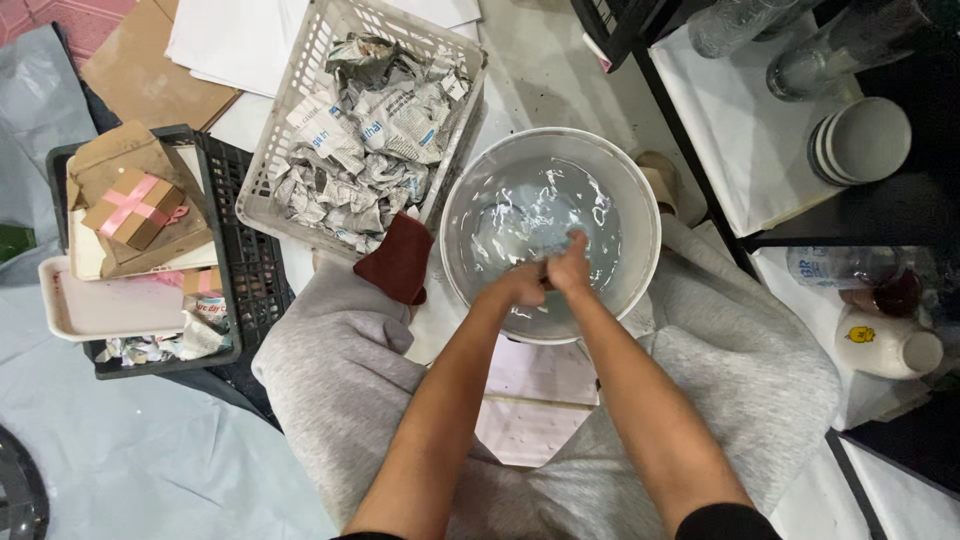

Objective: The person washes various ceramic dishes, including bowls, cups, and plates, by hand in a white bucket filled with water. They scrub each item, rinse it, and place it on a nearby shelf to dry.

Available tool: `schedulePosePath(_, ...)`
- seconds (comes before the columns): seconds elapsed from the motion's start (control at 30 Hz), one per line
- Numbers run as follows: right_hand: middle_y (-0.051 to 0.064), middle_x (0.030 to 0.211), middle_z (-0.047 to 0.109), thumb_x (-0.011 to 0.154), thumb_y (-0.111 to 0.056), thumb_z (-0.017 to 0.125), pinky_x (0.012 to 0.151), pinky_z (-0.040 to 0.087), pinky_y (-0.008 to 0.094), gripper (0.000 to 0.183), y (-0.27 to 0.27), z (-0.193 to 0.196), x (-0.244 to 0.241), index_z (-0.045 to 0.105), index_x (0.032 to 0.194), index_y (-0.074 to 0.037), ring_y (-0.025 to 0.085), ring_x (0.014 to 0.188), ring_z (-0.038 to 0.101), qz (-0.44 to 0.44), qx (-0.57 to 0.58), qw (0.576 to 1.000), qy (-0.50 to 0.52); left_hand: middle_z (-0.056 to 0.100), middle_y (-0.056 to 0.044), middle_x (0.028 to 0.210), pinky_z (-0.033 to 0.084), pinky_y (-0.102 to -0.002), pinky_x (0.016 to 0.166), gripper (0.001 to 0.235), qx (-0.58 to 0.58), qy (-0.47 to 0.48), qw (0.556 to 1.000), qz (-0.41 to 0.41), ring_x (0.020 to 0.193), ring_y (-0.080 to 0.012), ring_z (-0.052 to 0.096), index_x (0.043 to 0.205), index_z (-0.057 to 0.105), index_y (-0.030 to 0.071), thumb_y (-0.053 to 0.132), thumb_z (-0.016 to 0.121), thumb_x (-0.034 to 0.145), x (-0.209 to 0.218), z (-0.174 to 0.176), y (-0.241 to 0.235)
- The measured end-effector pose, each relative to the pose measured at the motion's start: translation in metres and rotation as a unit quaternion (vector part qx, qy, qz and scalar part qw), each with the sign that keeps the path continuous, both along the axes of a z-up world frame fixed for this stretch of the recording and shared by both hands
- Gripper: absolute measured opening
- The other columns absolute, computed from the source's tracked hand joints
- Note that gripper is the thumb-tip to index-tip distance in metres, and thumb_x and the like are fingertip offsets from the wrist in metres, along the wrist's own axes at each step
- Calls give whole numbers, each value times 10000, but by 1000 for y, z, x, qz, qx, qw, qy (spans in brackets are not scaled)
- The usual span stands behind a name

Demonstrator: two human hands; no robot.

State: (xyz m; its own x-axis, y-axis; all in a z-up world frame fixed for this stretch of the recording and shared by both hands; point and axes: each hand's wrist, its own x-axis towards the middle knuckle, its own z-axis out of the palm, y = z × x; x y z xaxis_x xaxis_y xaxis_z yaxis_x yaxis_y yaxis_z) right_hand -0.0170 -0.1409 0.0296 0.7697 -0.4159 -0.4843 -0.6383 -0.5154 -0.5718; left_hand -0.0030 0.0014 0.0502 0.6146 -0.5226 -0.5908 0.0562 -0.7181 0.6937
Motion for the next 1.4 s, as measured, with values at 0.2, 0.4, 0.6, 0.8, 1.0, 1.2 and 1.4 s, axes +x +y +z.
schedulePosePath(0.2,265,1078,726,927,-507,544,961,519,495,511,-7,5,6,653,1194,-86,436,1043,699,-25,-7,996,80,743,-194,1042,554,-445,898,305,-14,-64,991,114,1004,-383,713,1056,776,136,126,723,756,0,12,9)
schedulePosePath(0.4,265,1090,711,919,-733,516,973,490,487,759,-3,17,6,726,1120,-31,430,1089,660,24,-11,997,70,742,-226,992,549,-455,870,341,-47,-127,967,215,982,-407,704,988,746,40,187,856,700,-2,15,14)
schedulePosePath(0.6,204,1044,749,960,-665,582,859,503,419,718,0,39,18,743,1066,27,294,954,697,-16,110,987,119,739,-229,1037,563,-451,880,459,-78,-163,921,346,1001,-390,723,1083,698,20,283,861,744,12,19,17)
schedulePosePath(0.8,33,980,740,929,-140,658,715,509,258,242,10,59,18,733,1133,-35,119,840,653,-56,425,899,94,597,-319,1279,461,-537,1036,482,56,-155,902,399,1222,-496,569,1256,645,50,400,671,926,15,16,12)
schedulePosePath(1.0,135,1121,667,955,-104,564,671,387,468,449,22,63,12,523,1397,-36,227,869,591,102,300,932,178,624,-381,1186,501,-525,992,646,39,-9,928,371,1151,-525,619,1289,516,-87,465,602,965,17,-31,8)
schedulePosePath(1.2,139,1401,540,815,-77,755,1101,375,353,712,24,32,-7,394,1428,-43,242,1329,486,260,267,923,98,689,-347,1092,566,-489,901,524,53,72,924,371,1059,-467,701,1128,608,-98,330,689,835,14,-39,13)
schedulePosePath(1.4,278,1332,580,871,-81,672,986,477,438,516,22,-6,-18,518,1353,17,408,1209,585,391,86,912,85,693,-349,1068,572,-444,905,523,101,-19,948,300,1049,-445,696,1036,658,-86,323,806,746,10,-16,13)
